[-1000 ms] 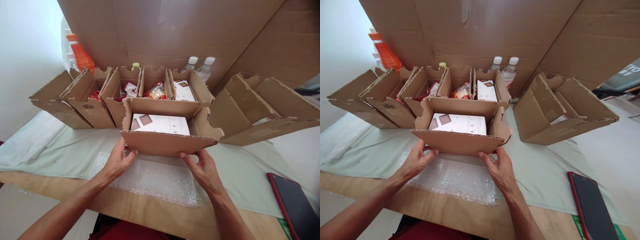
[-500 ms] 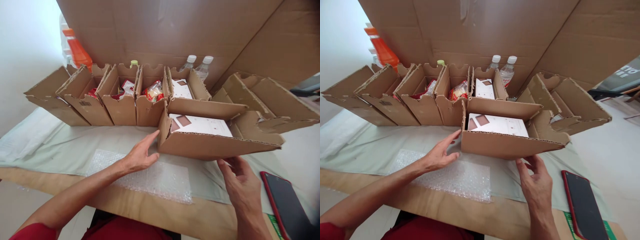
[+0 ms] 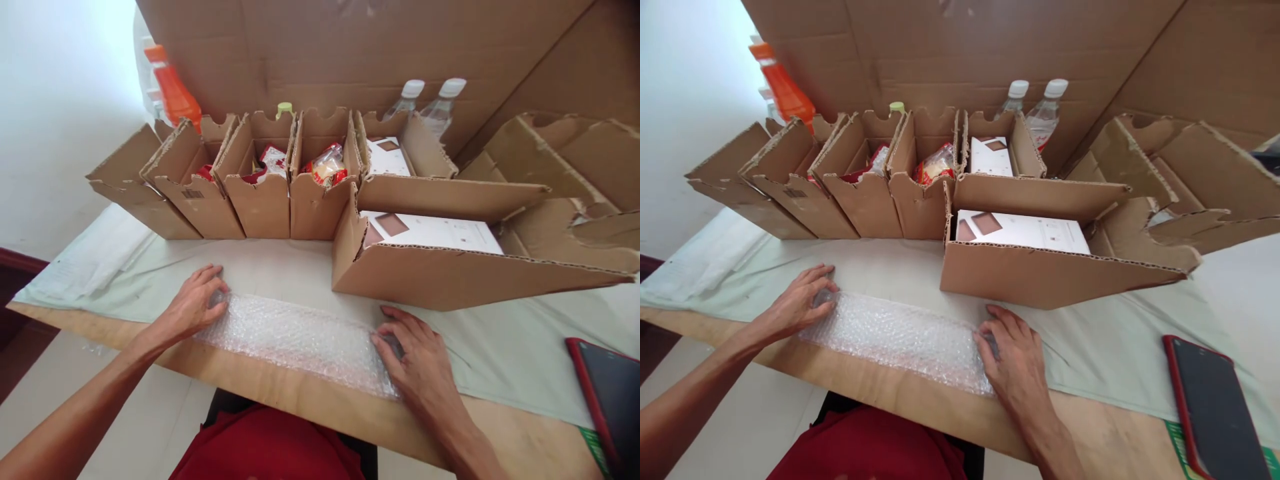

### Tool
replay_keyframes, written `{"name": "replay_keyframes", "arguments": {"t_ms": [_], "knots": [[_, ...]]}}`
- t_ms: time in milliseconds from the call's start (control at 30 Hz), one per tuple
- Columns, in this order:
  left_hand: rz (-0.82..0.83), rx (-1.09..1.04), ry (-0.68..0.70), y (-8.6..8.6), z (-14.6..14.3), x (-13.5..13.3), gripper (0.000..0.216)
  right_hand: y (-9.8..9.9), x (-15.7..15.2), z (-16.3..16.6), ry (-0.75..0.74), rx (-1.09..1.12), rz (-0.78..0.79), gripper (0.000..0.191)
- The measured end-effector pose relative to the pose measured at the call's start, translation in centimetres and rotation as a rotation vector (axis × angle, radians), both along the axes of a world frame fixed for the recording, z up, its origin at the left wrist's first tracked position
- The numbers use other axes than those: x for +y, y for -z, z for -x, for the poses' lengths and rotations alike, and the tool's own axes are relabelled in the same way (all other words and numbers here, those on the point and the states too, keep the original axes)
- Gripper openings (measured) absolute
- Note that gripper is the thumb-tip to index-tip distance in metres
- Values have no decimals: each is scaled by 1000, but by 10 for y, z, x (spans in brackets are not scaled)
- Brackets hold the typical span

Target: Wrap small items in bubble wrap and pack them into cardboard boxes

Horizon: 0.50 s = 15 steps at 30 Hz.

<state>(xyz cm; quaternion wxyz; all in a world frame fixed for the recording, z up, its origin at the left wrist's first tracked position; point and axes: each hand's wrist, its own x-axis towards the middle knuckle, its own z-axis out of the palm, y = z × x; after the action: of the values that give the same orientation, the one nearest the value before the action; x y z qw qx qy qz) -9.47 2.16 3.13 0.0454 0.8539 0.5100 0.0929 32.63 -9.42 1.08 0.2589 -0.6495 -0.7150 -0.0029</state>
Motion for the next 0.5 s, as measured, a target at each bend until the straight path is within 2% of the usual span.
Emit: {"name": "replay_keyframes", "arguments": {"t_ms": [100, 200, 267, 367, 500], "knots": [[-53, 8, 24, -9, -6, -3, 9, -10, -22, 5, 26, 108, 76, 24], [-107, 67, -12, -28, -18, 9, 13, -18, -55, 18, 18, 307, 287, 20], [-198, 116, 7, -42, -36, 25, 15, -17, -78, 32, -27, 454, 416, 31], [-345, 167, 171, -58, -83, 56, 20, -12, -106, 53, -49, 620, 517, 51], [-380, 188, 441, -60, -156, 87, 21, -10, -124, 75, -139, 717, 623, 49]]}}
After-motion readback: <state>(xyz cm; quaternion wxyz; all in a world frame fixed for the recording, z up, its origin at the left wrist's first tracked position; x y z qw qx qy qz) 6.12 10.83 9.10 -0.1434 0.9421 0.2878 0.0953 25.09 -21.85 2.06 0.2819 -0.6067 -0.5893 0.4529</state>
